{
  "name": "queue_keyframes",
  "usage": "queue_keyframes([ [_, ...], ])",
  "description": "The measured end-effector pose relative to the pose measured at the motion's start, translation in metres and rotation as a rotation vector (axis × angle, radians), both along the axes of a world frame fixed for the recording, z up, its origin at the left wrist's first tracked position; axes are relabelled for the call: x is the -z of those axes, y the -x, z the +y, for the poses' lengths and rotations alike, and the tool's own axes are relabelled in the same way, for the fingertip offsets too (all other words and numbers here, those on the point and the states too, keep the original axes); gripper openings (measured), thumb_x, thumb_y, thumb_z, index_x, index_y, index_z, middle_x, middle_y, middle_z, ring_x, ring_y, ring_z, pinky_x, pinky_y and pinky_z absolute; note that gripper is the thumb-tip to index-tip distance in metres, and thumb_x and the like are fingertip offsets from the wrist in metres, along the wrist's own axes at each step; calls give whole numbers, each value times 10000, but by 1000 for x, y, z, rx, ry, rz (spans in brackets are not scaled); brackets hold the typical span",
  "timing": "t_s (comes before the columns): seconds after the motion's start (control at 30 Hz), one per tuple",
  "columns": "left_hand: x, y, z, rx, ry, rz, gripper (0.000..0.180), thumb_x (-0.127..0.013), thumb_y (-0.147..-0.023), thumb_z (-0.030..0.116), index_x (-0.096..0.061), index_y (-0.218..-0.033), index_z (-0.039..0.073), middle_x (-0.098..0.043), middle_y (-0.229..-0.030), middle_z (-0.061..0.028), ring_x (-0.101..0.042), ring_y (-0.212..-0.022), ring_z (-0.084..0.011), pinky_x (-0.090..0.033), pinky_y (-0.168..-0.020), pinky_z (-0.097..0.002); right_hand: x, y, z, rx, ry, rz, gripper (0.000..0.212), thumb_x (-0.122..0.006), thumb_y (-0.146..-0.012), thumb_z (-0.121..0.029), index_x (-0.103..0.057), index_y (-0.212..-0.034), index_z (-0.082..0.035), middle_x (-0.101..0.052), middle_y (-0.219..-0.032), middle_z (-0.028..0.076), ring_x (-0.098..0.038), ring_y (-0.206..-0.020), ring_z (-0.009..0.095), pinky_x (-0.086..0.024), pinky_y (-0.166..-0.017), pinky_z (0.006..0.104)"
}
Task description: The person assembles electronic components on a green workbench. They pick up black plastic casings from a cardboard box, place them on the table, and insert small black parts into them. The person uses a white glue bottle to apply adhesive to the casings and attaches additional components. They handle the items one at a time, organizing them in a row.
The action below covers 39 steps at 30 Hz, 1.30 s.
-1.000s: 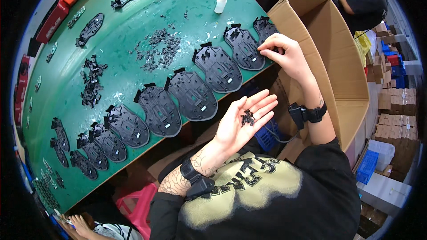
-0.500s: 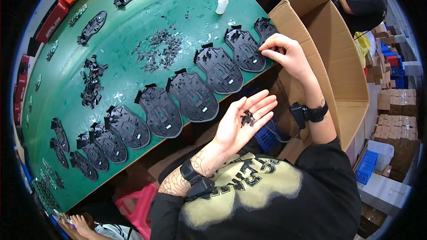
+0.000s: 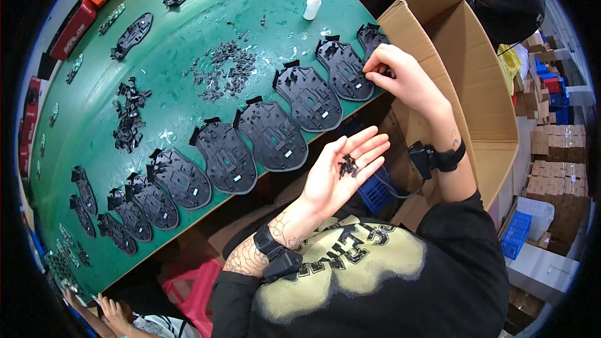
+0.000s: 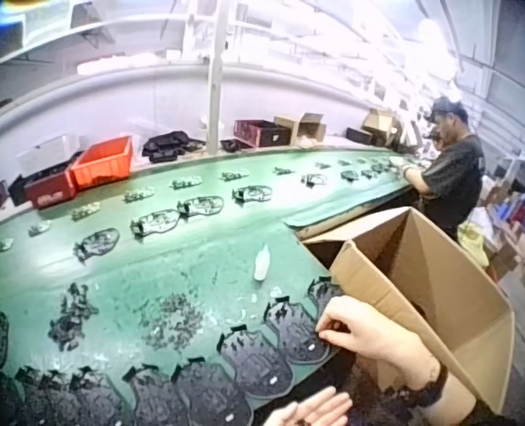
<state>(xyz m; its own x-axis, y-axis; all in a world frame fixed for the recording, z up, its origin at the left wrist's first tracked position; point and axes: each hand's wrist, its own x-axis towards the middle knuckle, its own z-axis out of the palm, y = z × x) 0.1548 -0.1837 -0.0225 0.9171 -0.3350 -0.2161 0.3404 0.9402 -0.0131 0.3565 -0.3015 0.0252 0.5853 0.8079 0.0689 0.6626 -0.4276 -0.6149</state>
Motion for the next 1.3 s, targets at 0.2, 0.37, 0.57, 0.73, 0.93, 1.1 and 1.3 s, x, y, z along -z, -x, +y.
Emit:
queue_keyframes([
  [0.2,-4,2,-1,15,-3,5,589,-336,-1027,336,-307,-1477,-43,-355,-1516,-227,-339,-1423,-320,-279,-1183,-433,-15,-18,13,-126,248,-24,140,-675,-795,-48,-555,-865,-32,-597,-803,109,-605,-778,280,-493,-704,378],
  [0.37,-7,2,2,7,-17,6,590,-330,-1026,333,-302,-1481,-42,-349,-1521,-225,-336,-1425,-318,-281,-1182,-433,-20,-26,23,-235,304,-103,136,-694,-785,-100,-578,-804,-31,-619,-786,112,-615,-763,305,-492,-691,388],
  [0.57,-9,8,7,-27,106,-14,600,-319,-1031,357,-289,-1492,-24,-346,-1528,-208,-318,-1435,-303,-253,-1193,-433,-17,-5,9,-187,-46,-194,92,-723,-793,-93,-681,-833,-21,-629,-755,99,-629,-750,272,-499,-690,351],
  [0.73,-16,9,14,-57,106,54,614,-283,-1040,402,-290,-1494,-12,-403,-1496,-166,-395,-1381,-255,-249,-1193,-419,-46,84,-2,-115,-123,128,82,-746,-777,-65,-734,-853,-37,-684,-833,91,-669,-756,234,-528,-687,325],
  [0.93,-19,13,10,0,45,10,616,-234,-1049,423,-290,-1494,0,-461,-1434,-132,-449,-1317,-207,-317,-1144,-383,-34,118,-9,-153,-109,47,190,-752,-745,-59,-703,-928,-48,-669,-939,77,-633,-858,255,-516,-744,350],
  [1.1,-20,15,5,32,-14,-21,604,-239,-1050,438,-318,-1484,26,-468,-1419,-109,-436,-1319,-191,-319,-1140,-385,-31,121,-11,-155,-54,82,167,-731,-750,-36,-659,-900,-41,-650,-915,80,-619,-857,266,-508,-741,360],
  [1.3,-14,15,2,11,-43,-42,620,-248,-1051,448,-351,-1455,-12,-486,-1404,-131,-455,-1316,-212,-313,-1156,-390,-34,116,-13,-183,-35,139,136,-702,-782,-18,-630,-897,-31,-640,-865,92,-608,-755,241,-489,-653,347],
])
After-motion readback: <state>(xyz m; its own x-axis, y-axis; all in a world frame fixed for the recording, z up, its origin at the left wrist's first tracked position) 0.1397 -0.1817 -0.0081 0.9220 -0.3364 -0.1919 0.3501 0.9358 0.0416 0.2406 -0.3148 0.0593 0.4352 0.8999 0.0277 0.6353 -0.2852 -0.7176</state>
